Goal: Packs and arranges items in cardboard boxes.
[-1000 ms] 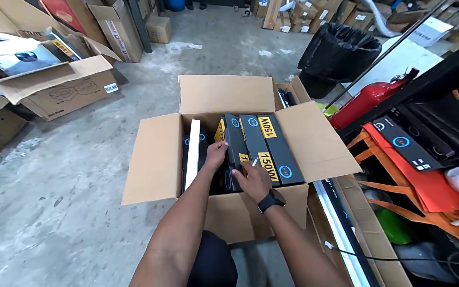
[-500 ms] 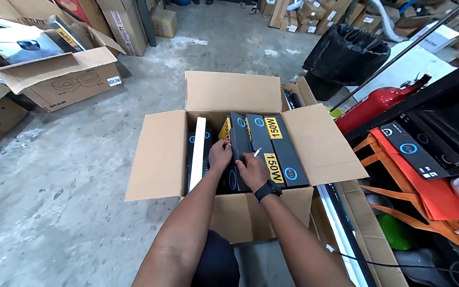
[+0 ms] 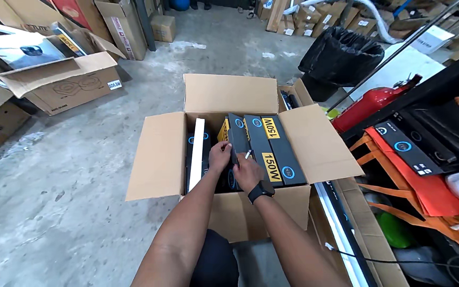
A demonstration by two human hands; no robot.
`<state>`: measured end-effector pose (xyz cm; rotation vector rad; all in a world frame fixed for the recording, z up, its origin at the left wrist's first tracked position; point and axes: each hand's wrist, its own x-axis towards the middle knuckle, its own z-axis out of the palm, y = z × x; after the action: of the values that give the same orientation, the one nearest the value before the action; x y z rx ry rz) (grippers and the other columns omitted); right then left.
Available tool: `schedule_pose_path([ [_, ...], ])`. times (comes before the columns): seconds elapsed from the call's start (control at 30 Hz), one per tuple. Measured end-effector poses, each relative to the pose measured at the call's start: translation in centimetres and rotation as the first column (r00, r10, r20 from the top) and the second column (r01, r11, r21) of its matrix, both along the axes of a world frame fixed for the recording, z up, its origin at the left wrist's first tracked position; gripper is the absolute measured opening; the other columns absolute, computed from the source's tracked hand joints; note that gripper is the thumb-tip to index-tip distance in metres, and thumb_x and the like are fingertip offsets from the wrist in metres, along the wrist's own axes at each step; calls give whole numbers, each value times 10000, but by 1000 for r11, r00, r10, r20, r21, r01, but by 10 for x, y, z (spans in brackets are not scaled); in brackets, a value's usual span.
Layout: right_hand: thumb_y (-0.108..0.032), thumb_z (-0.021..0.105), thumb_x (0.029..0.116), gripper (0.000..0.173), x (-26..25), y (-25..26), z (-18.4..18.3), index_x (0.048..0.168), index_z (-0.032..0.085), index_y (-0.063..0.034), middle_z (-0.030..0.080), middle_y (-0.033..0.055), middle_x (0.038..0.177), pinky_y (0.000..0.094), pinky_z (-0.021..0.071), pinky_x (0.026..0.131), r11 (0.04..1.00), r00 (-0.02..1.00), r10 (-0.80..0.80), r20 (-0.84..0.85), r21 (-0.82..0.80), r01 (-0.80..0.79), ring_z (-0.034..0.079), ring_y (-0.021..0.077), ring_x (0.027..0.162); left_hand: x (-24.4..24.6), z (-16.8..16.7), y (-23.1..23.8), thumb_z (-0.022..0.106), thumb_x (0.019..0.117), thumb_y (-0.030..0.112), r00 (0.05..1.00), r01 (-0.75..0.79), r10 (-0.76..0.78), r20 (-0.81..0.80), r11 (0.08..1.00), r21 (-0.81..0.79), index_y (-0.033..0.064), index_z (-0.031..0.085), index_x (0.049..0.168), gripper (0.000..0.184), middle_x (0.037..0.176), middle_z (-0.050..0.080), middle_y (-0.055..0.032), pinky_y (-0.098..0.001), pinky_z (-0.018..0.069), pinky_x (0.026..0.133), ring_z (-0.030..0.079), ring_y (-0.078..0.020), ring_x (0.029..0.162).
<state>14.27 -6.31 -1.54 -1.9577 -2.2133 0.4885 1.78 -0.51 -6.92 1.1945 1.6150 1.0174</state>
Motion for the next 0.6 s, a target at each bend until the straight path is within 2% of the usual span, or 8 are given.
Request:
schedule_pose_path([
  [0.1, -188, 520, 980, 401, 1, -1, -3, 1351, 660, -127, 641, 93, 1373, 489, 542, 936, 999, 1000, 23, 17, 29, -23, 644, 283, 1201, 0, 6, 2, 609, 1026, 346, 997, 1, -4, -83, 1000, -26, 166, 726, 1240, 303, 1264, 686, -75, -511, 512, 1021, 650, -233, 1175],
  [0.17, -196, 512, 983, 385, 2, -1, -4, 1321, 681, -122, 647, 85, 1368, 481, 546, 927, 999, 1000, 18, 23, 44, -19, 650, 273, 1193, 2, 7, 4, 606, 1030, 322, 995, 14, -16, -99, 1000, -19, 161, 727, 1244, 293, 1307, 666, -79, -500, 503, 1041, 633, -234, 1208],
  [0.33, -199, 505, 988, 375, 4, -1, -5, 1294, 703, -107, 647, 87, 1378, 466, 544, 950, 998, 1000, 24, 13, 60, -25, 654, 262, 1199, 4, 8, 5, 587, 1041, 305, 994, 32, -33, -107, 999, -7, 162, 736, 1228, 279, 1303, 671, -72, -500, 496, 1049, 630, -227, 1217],
  [0.47, -234, 494, 1010, 368, 5, -2, -9, 1285, 702, -106, 593, 71, 1457, 467, 507, 1020, 996, 994, 84, 76, -17, -83, 592, 261, 1296, 3, 8, 2, 566, 1036, 277, 986, 36, -41, -160, 999, -35, 189, 743, 1227, 275, 1279, 689, -56, -523, 508, 1025, 646, -232, 1193],
  [0.6, -253, 454, 1041, 386, 0, -3, -13, 1314, 685, -107, 560, 96, 1490, 490, 433, 1090, 991, 986, 121, 111, -64, -115, 529, 286, 1361, 2, 9, 0, 679, 958, 453, 985, 33, -47, -169, 996, -84, 161, 724, 1213, 390, 1196, 703, -97, -571, 524, 957, 665, -286, 1113],
])
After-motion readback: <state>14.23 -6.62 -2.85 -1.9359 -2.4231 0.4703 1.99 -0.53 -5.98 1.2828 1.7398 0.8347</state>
